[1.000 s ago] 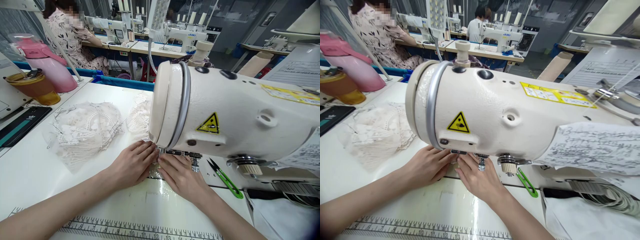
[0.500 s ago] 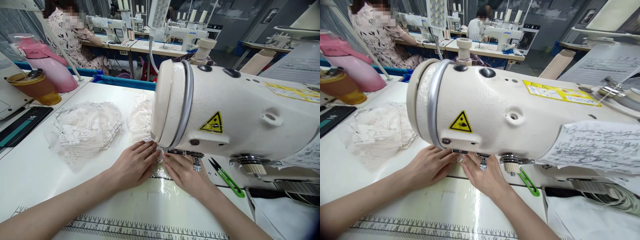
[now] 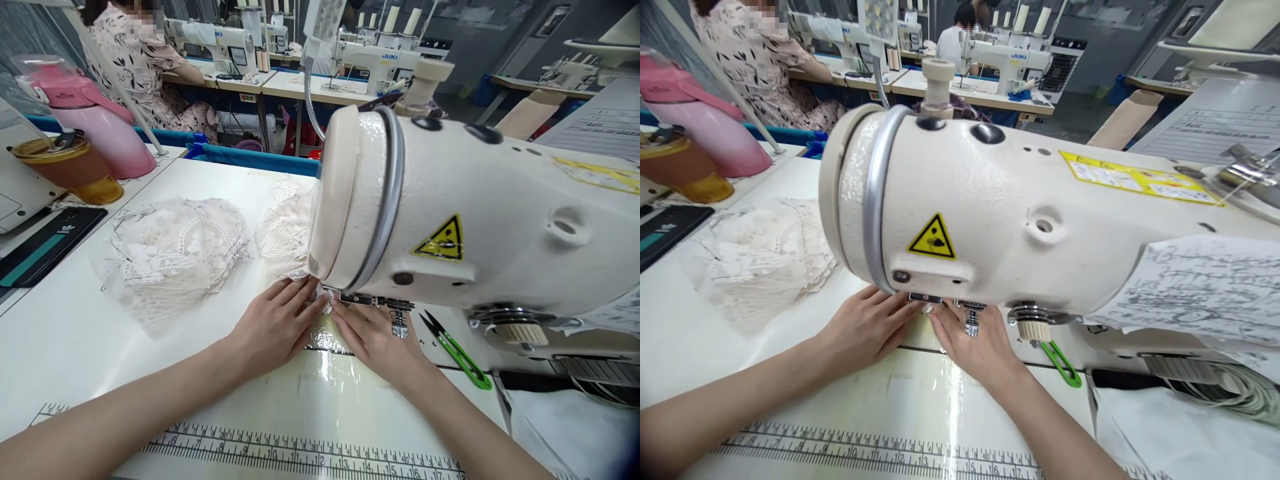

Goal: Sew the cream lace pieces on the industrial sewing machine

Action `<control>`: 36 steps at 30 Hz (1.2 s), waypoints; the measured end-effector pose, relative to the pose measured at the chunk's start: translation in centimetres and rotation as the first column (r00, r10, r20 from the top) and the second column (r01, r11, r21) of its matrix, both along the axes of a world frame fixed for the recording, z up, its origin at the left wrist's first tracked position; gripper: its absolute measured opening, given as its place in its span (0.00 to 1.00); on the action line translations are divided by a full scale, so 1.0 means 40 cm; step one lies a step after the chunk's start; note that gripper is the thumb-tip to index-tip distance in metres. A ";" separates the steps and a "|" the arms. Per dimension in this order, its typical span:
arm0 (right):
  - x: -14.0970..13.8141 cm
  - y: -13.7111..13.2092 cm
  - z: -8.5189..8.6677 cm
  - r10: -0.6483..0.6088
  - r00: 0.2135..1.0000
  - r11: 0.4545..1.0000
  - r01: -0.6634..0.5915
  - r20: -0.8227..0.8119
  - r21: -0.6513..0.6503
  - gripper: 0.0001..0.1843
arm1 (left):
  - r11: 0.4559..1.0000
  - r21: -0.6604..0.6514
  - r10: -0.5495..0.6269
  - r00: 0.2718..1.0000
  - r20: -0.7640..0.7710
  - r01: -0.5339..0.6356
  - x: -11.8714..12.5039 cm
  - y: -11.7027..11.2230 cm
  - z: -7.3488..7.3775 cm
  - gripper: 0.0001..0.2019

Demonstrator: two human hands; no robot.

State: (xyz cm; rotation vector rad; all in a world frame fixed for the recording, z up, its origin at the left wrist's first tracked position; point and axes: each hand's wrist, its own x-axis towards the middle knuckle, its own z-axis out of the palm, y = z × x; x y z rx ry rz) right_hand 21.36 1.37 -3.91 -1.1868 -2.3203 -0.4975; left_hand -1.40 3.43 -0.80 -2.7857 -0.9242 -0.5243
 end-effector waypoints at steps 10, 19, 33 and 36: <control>-0.028 -0.013 0.050 -0.032 0.999 0.994 0.029 -0.026 -0.105 0.15 | 0.996 0.091 -0.029 0.999 0.038 0.026 -0.001 -0.006 -0.001 0.17; -0.058 -0.018 0.056 -0.058 0.995 0.955 0.032 -0.077 -0.296 0.20 | 0.997 0.080 0.009 0.999 0.032 -0.011 -0.004 0.008 0.009 0.15; -0.065 -0.021 0.065 -0.078 0.993 0.950 0.100 0.086 -0.295 0.22 | 0.999 0.037 0.037 0.999 0.040 -0.039 0.000 0.015 0.000 0.15; -0.065 -0.021 0.063 -0.077 0.994 0.951 0.097 0.080 -0.293 0.22 | 0.998 0.050 0.038 0.999 0.026 -0.039 0.001 0.017 0.003 0.14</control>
